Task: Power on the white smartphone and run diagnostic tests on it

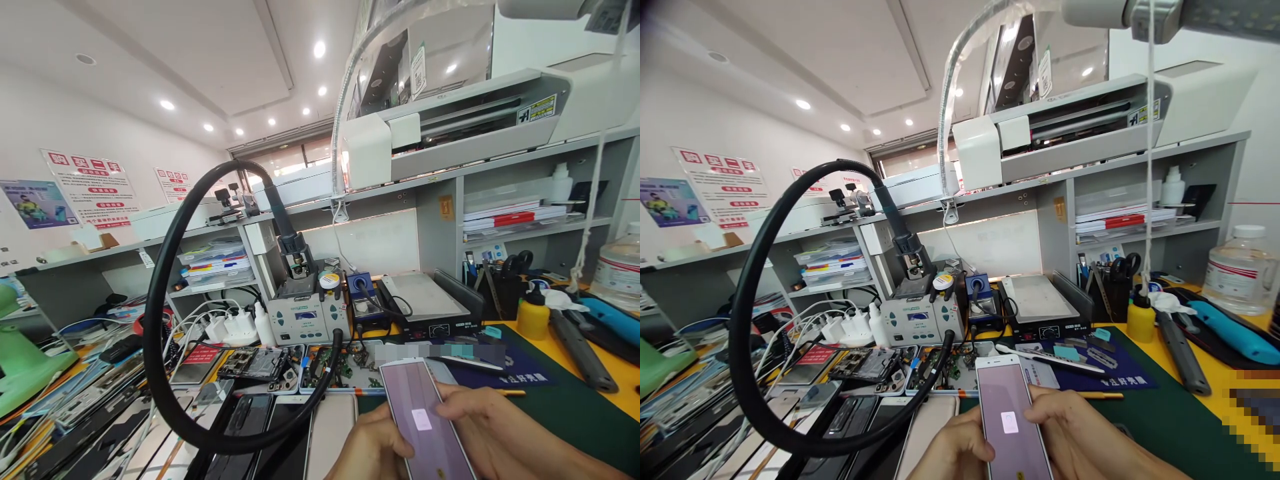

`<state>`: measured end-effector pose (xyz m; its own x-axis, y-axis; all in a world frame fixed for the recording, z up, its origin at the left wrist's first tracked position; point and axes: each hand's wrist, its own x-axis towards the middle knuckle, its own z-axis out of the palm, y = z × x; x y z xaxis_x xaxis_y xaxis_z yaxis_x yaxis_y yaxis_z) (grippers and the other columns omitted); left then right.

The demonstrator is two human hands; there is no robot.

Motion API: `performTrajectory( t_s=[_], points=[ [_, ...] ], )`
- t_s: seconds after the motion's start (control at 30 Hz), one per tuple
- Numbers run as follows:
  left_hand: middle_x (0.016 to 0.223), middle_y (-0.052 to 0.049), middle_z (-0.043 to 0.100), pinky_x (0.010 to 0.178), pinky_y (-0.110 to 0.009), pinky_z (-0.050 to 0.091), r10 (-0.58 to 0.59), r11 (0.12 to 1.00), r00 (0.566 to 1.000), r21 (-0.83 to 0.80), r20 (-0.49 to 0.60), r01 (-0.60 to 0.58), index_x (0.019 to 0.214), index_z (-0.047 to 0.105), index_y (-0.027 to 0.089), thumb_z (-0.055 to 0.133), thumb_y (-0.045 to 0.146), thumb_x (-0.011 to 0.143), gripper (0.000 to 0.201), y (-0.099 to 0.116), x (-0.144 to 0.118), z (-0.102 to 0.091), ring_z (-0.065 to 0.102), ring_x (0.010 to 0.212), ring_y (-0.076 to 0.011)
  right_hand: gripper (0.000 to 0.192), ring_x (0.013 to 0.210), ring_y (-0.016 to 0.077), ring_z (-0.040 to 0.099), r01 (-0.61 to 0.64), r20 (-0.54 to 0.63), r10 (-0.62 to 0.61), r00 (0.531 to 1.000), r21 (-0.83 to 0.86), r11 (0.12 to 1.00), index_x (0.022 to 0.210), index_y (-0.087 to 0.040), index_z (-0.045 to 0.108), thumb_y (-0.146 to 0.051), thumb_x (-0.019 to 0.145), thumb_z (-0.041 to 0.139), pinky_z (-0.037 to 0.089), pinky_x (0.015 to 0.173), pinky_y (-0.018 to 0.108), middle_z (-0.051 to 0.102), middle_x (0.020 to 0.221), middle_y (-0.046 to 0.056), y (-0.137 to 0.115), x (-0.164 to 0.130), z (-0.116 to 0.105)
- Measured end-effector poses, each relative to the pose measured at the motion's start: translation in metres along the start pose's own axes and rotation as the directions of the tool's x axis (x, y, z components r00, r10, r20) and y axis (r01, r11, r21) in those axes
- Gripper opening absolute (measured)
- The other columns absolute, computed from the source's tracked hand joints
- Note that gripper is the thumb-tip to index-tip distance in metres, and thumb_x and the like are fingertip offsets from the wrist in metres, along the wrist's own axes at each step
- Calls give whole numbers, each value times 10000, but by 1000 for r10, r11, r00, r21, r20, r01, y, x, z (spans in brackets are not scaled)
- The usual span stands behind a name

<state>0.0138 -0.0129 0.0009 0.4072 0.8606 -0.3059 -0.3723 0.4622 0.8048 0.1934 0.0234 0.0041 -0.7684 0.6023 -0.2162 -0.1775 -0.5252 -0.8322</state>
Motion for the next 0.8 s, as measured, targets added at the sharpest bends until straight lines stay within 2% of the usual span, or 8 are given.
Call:
performTrajectory(
  t_s=[0.17,0.33,0.5,0.57,0.73,0.8],
  points=[
    [857,-81,589,763,-453,396,39,999,998,-24,43,-38,1095,631,159,528,169,446,657,-8,5,-7,529,790,-234,420,958,275,625,-4,-22,4,1000,8,1000,1179,-151,588,-316,802,504,447,853,399,666,1120,127,10,7,-11],
    [929,-71,590,757,-431,430,34,999,996,-23,85,-32,1150,573,189,626,294,637,527,-18,12,-16,524,790,-205,399,937,266,633,-4,-29,5,1000,15,1000,1154,-152,598,-311,798,510,456,841,389,678,1069,115,9,5,-10],
    [911,-92,601,755,-468,414,48,998,995,-34,86,-45,1152,594,176,610,210,552,602,-19,13,-18,541,780,-235,439,999,284,620,16,-19,-16,1000,-20,1000,1216,-173,570,-309,803,507,454,864,407,677,1076,106,4,0,-2],
    [883,-82,598,749,-467,414,48,998,995,-31,87,-45,1158,594,173,616,227,571,590,-20,13,-19,542,757,-228,438,992,286,621,18,-20,-19,1000,-29,999,1214,-172,576,-313,805,509,453,866,408,679,1068,106,4,-1,0],
    [920,-42,591,724,-382,455,23,1000,995,-10,99,-22,1170,556,192,601,429,796,446,-24,15,-21,548,773,-178,440,953,275,627,15,-29,-15,999,-24,1000,1213,-180,581,-321,799,532,448,869,407,686,1050,99,4,0,-1],
    [949,-41,596,738,-379,463,16,1000,995,-7,101,-15,1177,548,195,576,460,832,436,-25,16,-21,554,793,-176,440,957,277,624,14,-26,-15,1000,-22,1000,1214,-173,579,-316,802,523,447,868,408,684,1043,102,4,0,-1]
  ],
)
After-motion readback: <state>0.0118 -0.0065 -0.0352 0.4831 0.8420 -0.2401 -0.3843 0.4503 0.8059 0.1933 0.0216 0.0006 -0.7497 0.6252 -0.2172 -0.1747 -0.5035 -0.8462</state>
